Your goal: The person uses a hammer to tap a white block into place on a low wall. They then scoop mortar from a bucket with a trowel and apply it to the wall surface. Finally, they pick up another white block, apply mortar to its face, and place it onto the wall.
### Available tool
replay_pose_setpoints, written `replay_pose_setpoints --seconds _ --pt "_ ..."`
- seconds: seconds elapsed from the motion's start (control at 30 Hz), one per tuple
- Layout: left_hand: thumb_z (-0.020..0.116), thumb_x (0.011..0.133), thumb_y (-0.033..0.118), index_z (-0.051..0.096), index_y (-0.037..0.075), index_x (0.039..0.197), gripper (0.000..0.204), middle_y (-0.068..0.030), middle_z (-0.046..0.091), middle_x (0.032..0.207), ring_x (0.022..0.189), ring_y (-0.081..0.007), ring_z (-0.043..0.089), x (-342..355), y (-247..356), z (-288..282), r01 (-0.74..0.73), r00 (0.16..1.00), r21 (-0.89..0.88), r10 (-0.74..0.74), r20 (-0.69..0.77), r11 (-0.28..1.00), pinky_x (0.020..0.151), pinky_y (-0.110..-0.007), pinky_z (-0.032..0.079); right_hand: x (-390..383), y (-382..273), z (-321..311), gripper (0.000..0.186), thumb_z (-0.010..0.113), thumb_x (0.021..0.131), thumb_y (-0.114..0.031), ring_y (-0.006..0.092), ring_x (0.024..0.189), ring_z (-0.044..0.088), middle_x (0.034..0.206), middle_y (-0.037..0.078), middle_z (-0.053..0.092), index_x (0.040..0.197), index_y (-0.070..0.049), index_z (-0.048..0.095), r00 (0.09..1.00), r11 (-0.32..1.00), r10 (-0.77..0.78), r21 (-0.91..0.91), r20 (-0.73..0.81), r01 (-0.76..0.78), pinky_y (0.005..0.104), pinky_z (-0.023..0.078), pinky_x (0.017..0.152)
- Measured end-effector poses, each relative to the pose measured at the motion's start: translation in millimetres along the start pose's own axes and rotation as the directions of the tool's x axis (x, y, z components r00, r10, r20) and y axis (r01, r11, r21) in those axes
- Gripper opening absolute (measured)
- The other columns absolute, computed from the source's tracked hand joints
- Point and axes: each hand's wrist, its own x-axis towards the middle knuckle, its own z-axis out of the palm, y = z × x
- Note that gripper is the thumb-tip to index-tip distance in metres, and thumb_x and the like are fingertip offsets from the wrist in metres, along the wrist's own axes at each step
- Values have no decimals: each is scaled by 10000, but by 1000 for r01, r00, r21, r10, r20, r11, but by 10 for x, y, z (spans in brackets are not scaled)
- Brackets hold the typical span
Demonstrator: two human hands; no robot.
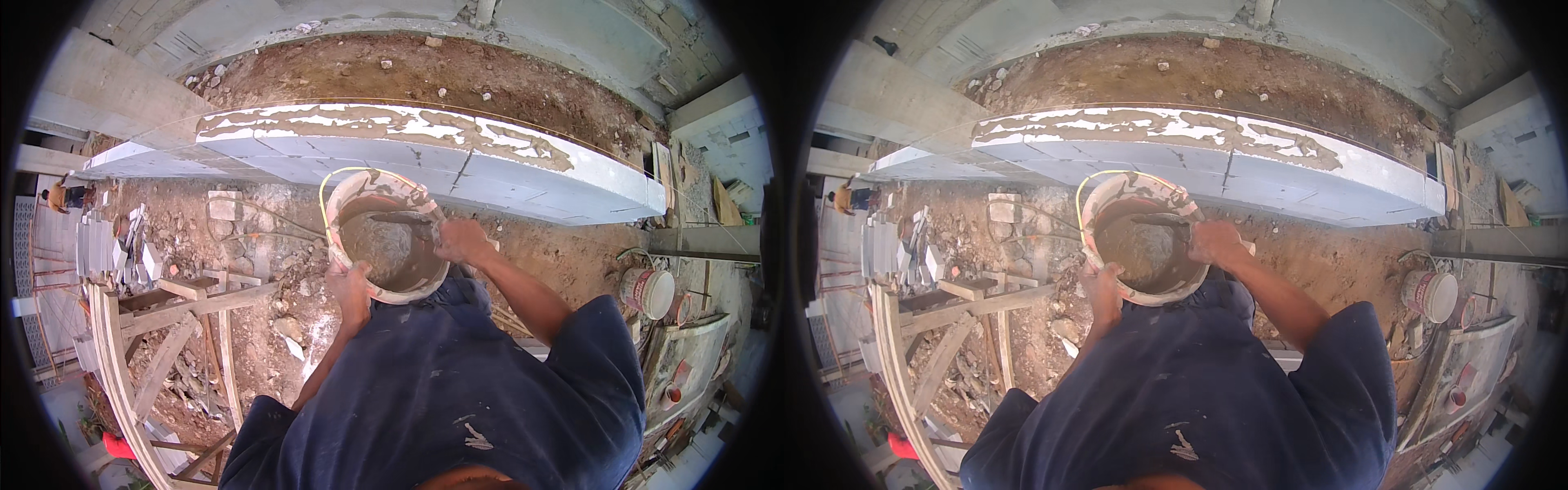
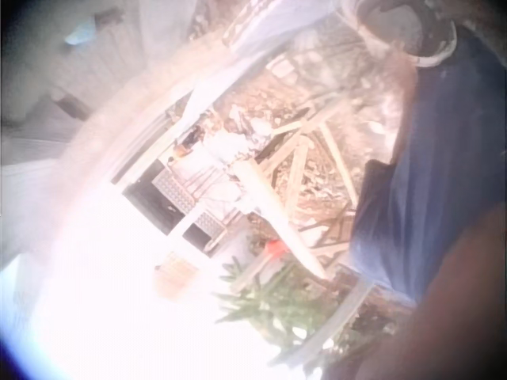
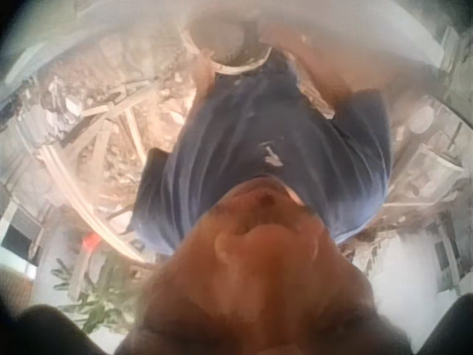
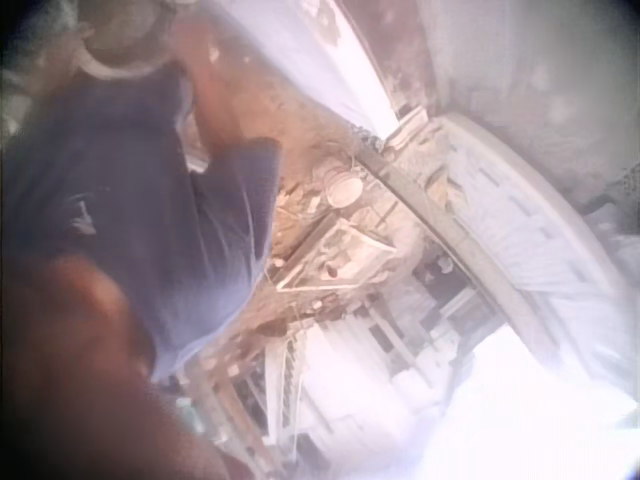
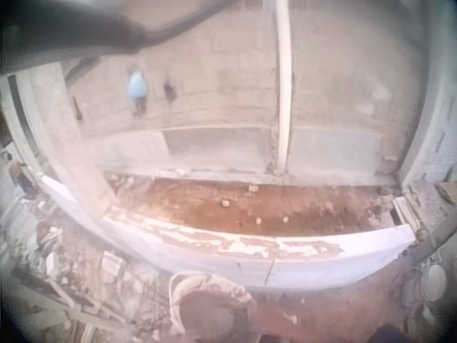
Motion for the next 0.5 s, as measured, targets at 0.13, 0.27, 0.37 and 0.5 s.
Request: replay_pose_setpoints --seconds 0.13,0.27,0.37,0.5 --pt "536 707 -82 593 -39 1029 330 -47 631 883 711 -107 564 -116 156 101 110 992 104 -116 54 988 622 -251 434 419 359 500 410 589 796 -394 379 721 652 794 196 674 854 6 657 963 967 -248 89 106 239 457 527 690" --pt "557 697 -70 598 -23 938 249 -21 609 769 568 -83 530 -147 142 39 84 996 42 -83 -44 996 469 -233 405 -109 298 -308 341 562 868 -316 209 607 615 713 115 628 860 11 659 960 840 -72 535 271 -88 369 508 570" --pt "544 690 -64 598 -32 932 249 -29 606 766 581 -96 532 -51 20 23 38 996 -73 -44 -83 997 490 -241 415 -286 366 -894 360 577 879 -355 171 558 578 662 69 584 846 -6 663 920 616 -29 732 391 -292 321 481 516" --pt "538 677 -57 603 -36 951 282 -41 604 779 595 -112 544 -98 74 -26 87 982 -71 -98 -162 994 522 -238 434 66 522 -1348 406 587 844 -385 258 650 630 742 133 644 866 14 655 994 908 103 413 -42 -76 381 519 612"
